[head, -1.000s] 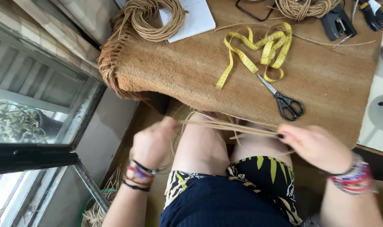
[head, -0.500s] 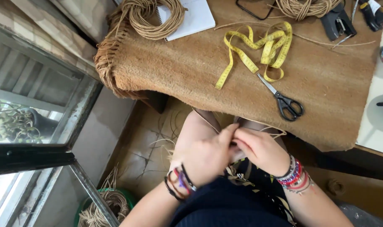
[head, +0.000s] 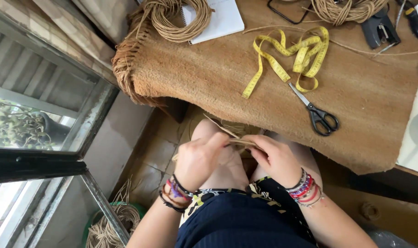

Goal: Measuring, cutting, and winding twine into circular bundles using a measuring tape and scissors

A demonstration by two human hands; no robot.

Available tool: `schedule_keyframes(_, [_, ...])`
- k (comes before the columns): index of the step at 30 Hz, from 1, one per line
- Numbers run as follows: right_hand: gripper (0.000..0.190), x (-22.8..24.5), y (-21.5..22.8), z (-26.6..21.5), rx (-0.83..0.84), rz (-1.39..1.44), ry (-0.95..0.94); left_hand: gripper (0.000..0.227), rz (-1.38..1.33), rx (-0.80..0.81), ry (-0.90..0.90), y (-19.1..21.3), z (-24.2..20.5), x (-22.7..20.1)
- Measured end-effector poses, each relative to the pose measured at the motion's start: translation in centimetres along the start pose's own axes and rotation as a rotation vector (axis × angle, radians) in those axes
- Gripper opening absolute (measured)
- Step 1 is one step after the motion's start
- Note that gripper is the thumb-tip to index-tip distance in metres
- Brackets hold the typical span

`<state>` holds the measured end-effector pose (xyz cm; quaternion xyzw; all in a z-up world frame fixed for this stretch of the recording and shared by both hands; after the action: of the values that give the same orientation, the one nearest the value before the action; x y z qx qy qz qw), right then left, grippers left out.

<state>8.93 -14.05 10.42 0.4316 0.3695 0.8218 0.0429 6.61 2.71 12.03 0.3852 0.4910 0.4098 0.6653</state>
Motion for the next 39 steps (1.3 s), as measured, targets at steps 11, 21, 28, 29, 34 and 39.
schedule_keyframes(11, [0.044, -3.8, 0.1, -1.1, -0.055, -0.046, -0.05, 0.011, -0.008, -0.133, 0.131, 3.6, 0.7, 1.5])
schedule_keyframes(21, [0.017, -3.4, -0.2, -2.0, 0.103, -0.079, 0.069, 0.006, 0.132, -0.126, -0.181, -0.9, -0.6, -3.9])
schedule_keyframes(28, [0.015, -9.6, 0.6, -6.6, 0.404, -0.485, -0.168, 0.008, 0.217, -0.035, 0.063, 0.8, -0.1, 5.4])
schedule_keyframes(29, [0.014, -10.1, 0.8, -6.9, 0.436, -0.559, -0.18, 0.007, 0.358, -0.083, 0.096, 1.3, -0.2, 6.6])
schedule_keyframes(34, [0.016, -8.2, -0.1, -6.2, 0.455, -0.478, -0.117, 0.015, 0.317, 0.018, 0.167, -1.4, -1.1, 7.6])
schedule_keyframes(39, [0.014, -6.0, -1.5, -5.1, 0.473, -0.528, 0.012, 0.049, 0.169, -0.136, -0.238, -2.4, -2.1, -4.3])
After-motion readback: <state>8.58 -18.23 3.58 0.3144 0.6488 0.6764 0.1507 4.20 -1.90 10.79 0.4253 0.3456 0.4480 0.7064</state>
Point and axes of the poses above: each hand's wrist, its own z-axis towards the middle knuckle, its own y-axis out of the back of the hand, x = y × z, the point moved 10 cm from there along z, towards the middle knuckle, and after that the axes turned 11 degrees about y, right-handed, at the moved point
